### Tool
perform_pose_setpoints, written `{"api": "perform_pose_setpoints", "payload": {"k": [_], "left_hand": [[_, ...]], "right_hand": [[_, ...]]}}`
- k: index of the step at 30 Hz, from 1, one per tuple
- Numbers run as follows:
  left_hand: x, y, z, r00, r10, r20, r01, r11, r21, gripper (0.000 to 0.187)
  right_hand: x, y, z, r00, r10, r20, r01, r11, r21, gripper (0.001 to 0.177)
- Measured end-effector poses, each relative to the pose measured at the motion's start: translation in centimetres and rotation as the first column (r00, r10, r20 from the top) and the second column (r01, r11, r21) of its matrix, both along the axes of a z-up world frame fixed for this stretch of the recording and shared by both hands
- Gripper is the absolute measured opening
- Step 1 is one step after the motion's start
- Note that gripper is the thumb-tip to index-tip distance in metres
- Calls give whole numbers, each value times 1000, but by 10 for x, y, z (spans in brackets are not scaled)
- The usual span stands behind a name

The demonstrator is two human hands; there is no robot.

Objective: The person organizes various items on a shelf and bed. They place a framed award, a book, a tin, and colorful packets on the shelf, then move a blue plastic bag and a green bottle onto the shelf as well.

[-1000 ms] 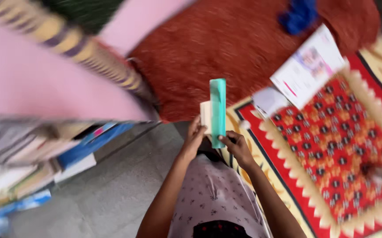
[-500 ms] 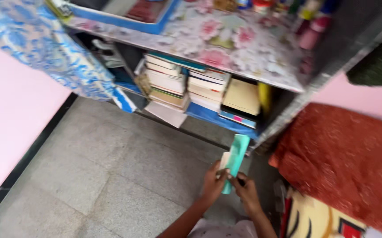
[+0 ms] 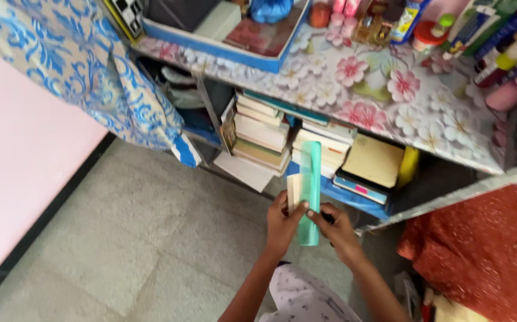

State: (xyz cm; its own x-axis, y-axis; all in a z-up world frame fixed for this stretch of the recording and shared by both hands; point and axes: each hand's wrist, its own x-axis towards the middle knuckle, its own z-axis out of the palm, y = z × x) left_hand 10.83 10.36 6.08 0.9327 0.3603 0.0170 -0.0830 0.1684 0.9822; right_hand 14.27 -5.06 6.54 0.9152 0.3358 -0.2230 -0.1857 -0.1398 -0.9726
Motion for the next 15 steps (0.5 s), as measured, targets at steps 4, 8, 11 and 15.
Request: {"api": "perform_pose_setpoints", "payload": {"k": [4, 8, 11, 15], "left_hand": [[73, 42, 28, 992, -107, 67, 103, 993, 57, 28], [143, 92, 54, 973, -178, 143, 176, 984, 29, 41], [190, 129, 66, 975, -174, 136, 165, 983, 76, 34], [224, 161, 76, 975, -177, 135, 145, 964, 221, 30]], "right_hand": [[66, 34, 45, 989, -95, -111, 104, 991, 81, 15], [149, 60, 78, 970, -241, -25, 241, 971, 2, 21], [234, 79, 91, 962, -171, 211, 186, 981, -53, 31], [309, 102, 83, 936, -201, 287, 251, 957, -147, 30]]}}
